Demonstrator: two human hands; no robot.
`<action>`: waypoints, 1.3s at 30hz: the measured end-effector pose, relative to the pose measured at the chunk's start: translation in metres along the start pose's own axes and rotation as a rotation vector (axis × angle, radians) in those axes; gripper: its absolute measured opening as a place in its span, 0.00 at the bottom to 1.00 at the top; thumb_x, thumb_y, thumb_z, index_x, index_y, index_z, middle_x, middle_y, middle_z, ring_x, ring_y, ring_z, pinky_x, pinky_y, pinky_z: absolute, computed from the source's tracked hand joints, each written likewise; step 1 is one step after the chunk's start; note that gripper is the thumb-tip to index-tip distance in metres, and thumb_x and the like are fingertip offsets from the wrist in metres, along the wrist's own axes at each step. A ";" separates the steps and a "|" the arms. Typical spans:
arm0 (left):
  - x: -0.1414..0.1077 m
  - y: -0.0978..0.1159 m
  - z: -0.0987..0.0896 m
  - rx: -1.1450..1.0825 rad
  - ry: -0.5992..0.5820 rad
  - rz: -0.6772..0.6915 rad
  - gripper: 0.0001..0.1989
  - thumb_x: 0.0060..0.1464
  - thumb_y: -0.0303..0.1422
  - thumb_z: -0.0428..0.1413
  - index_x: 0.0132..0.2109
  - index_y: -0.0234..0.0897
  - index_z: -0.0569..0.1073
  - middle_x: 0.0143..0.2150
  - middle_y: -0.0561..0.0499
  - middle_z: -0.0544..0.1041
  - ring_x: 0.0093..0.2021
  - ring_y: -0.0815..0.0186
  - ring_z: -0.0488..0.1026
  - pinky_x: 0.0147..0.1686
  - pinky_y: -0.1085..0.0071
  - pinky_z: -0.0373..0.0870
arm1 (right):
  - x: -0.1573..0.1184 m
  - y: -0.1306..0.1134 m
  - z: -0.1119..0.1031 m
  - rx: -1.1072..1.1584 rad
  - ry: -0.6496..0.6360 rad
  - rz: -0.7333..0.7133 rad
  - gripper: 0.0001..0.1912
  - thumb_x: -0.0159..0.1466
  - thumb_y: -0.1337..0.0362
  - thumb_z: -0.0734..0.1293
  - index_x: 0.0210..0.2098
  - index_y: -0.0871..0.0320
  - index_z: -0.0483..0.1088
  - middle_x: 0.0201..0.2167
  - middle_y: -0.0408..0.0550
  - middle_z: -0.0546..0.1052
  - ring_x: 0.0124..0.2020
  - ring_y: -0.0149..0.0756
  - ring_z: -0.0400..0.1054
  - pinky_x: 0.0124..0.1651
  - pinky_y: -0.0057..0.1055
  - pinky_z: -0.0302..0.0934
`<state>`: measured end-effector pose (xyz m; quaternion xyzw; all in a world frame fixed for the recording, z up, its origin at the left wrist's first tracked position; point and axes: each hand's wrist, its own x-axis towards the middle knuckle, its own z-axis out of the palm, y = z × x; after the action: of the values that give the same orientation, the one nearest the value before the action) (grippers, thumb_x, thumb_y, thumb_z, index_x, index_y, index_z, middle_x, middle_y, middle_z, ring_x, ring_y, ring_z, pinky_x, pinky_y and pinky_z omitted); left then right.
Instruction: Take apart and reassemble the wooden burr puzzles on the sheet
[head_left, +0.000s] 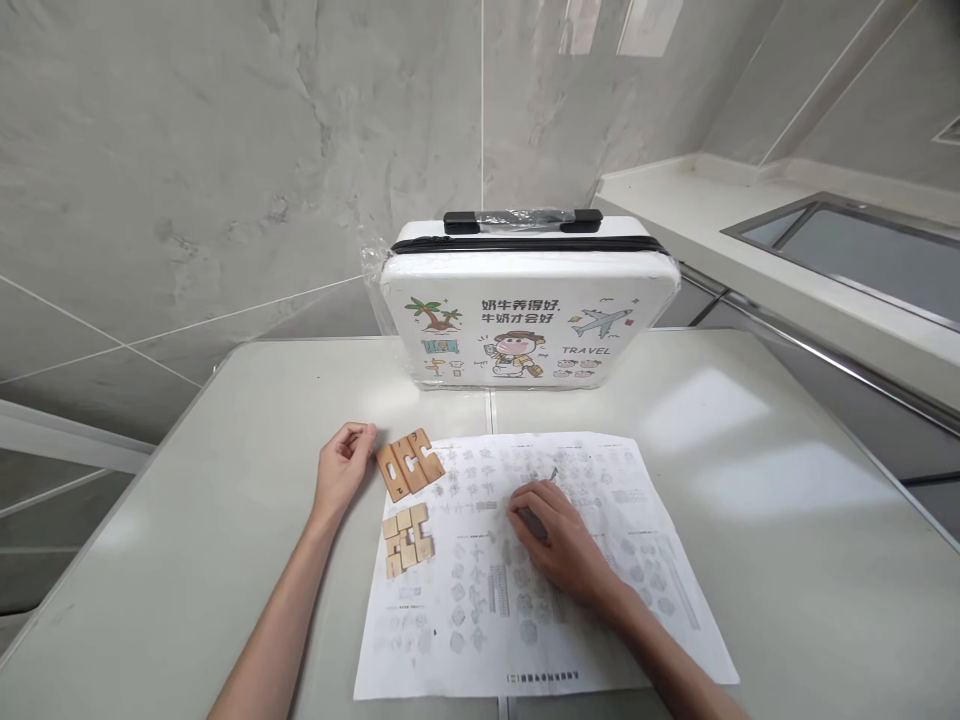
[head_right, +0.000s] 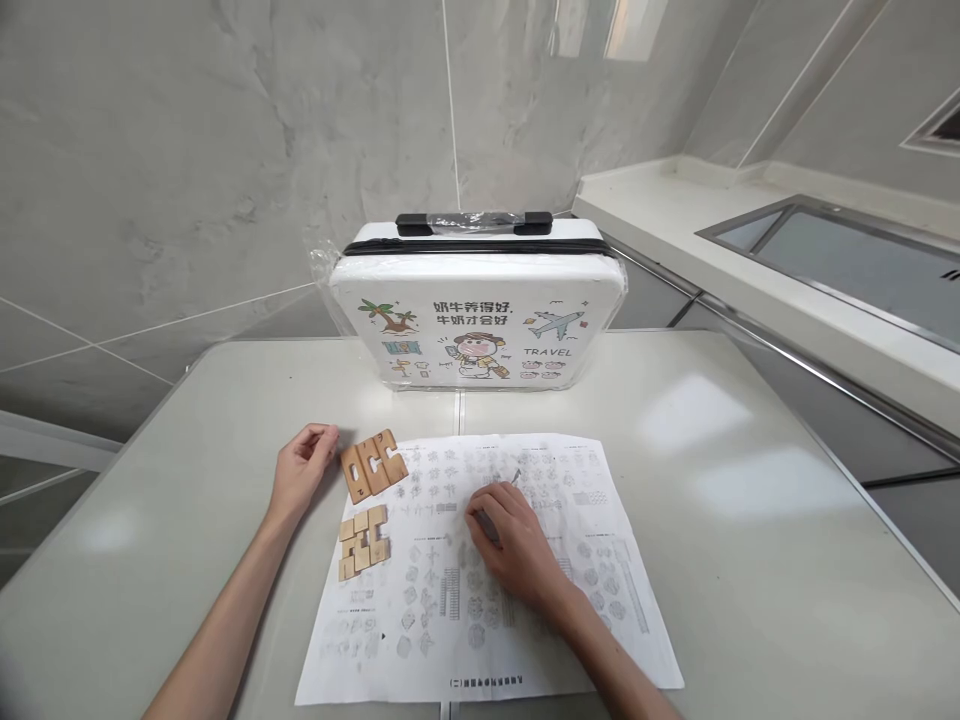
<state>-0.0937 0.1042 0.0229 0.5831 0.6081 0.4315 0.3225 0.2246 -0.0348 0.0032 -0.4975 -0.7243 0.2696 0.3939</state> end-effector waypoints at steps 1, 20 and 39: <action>0.000 0.000 0.000 0.002 -0.003 -0.001 0.18 0.60 0.49 0.60 0.35 0.39 0.75 0.28 0.53 0.71 0.28 0.67 0.65 0.29 0.72 0.64 | 0.000 0.000 0.000 0.001 -0.003 0.003 0.07 0.77 0.67 0.62 0.42 0.51 0.69 0.41 0.51 0.79 0.42 0.47 0.74 0.45 0.48 0.73; -0.001 0.003 -0.001 0.014 -0.034 -0.018 0.19 0.61 0.50 0.62 0.36 0.38 0.77 0.29 0.54 0.73 0.28 0.67 0.65 0.31 0.72 0.64 | -0.001 0.003 0.004 -0.010 -0.005 0.004 0.07 0.78 0.67 0.62 0.43 0.50 0.68 0.41 0.50 0.79 0.42 0.47 0.75 0.45 0.48 0.73; 0.000 0.001 0.001 0.053 -0.060 -0.031 0.19 0.62 0.51 0.61 0.37 0.37 0.77 0.28 0.54 0.71 0.29 0.67 0.64 0.32 0.72 0.62 | 0.001 0.000 0.001 0.006 -0.017 0.015 0.09 0.75 0.73 0.64 0.43 0.51 0.67 0.41 0.48 0.78 0.43 0.45 0.73 0.46 0.44 0.71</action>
<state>-0.0925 0.1047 0.0238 0.5947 0.6184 0.3925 0.3315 0.2237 -0.0343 0.0028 -0.4994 -0.7231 0.2790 0.3872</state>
